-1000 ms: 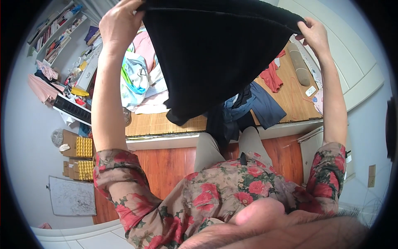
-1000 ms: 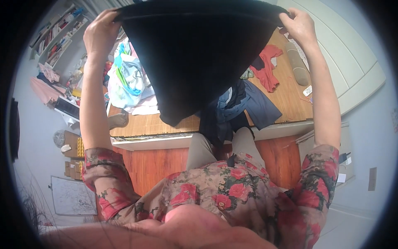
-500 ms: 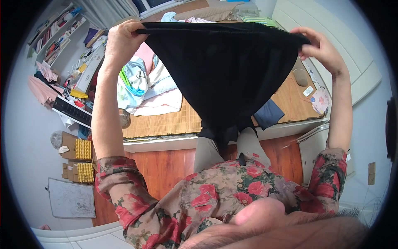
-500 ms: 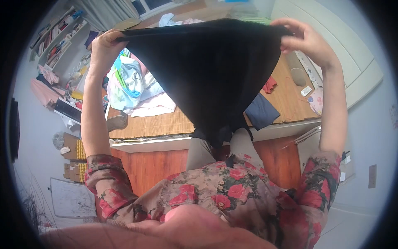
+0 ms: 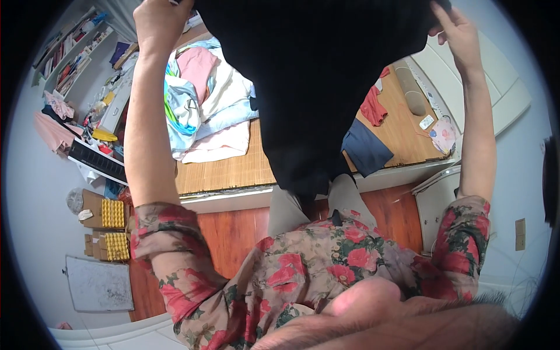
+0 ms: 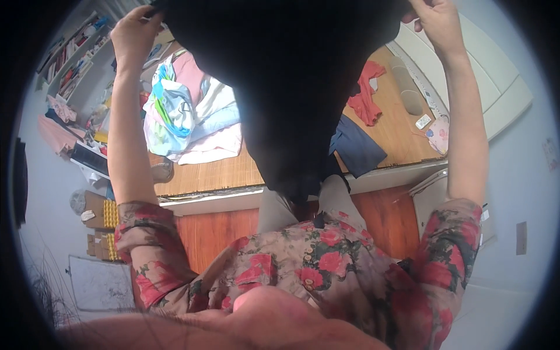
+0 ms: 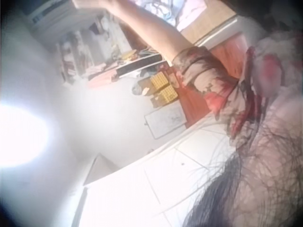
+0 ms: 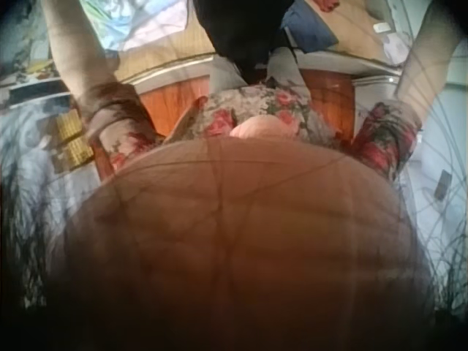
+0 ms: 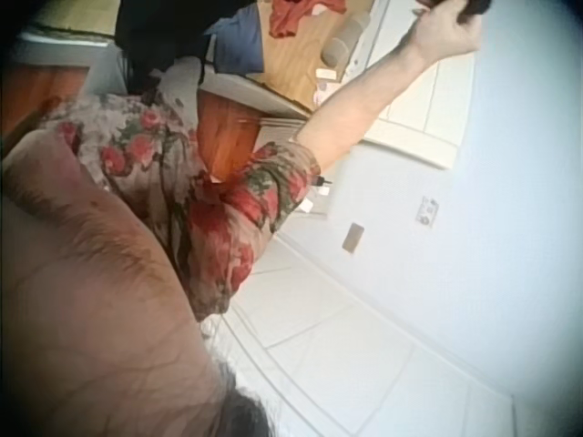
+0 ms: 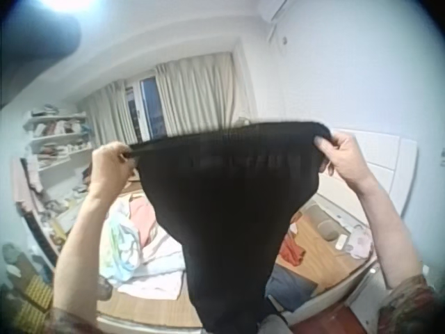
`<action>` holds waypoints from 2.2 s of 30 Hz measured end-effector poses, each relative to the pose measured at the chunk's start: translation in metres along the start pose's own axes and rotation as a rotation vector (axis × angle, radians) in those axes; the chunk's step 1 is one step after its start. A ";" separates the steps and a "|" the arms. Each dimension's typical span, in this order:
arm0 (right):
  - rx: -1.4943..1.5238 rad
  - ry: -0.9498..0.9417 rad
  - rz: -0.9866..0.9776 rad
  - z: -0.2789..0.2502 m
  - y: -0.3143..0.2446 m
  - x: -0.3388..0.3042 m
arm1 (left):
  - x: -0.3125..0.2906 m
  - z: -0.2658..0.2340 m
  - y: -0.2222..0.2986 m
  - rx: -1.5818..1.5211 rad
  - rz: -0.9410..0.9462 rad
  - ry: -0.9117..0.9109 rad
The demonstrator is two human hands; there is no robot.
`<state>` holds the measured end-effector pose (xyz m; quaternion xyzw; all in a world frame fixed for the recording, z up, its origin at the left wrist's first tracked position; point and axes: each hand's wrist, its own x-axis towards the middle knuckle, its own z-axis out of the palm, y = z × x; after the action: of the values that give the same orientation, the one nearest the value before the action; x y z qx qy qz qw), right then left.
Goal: The person folds clothes by hand, handling items including a black pair of pants, a grey shirt, and a red shirt one at a time on a flat surface.
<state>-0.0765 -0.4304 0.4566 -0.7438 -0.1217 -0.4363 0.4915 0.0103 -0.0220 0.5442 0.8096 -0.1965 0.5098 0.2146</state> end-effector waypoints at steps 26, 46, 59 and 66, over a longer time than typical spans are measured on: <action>0.381 -0.627 -0.004 0.159 0.034 -0.085 | -0.183 0.094 0.066 -1.103 -0.628 -0.761; 0.000 -0.451 0.205 0.171 0.141 -0.355 | -0.125 0.006 0.035 -0.452 0.048 -0.272; 0.035 -0.283 0.390 0.139 0.166 -0.396 | -0.132 -0.052 -0.011 -0.431 0.184 0.173; 0.055 -0.518 0.440 0.121 0.197 -0.384 | -0.137 -0.075 0.006 -1.074 -0.311 0.418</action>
<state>-0.1187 -0.3301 0.0222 -0.8248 -0.0910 -0.1129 0.5465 -0.1033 0.0273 0.4497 0.4895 -0.2597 0.4502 0.7002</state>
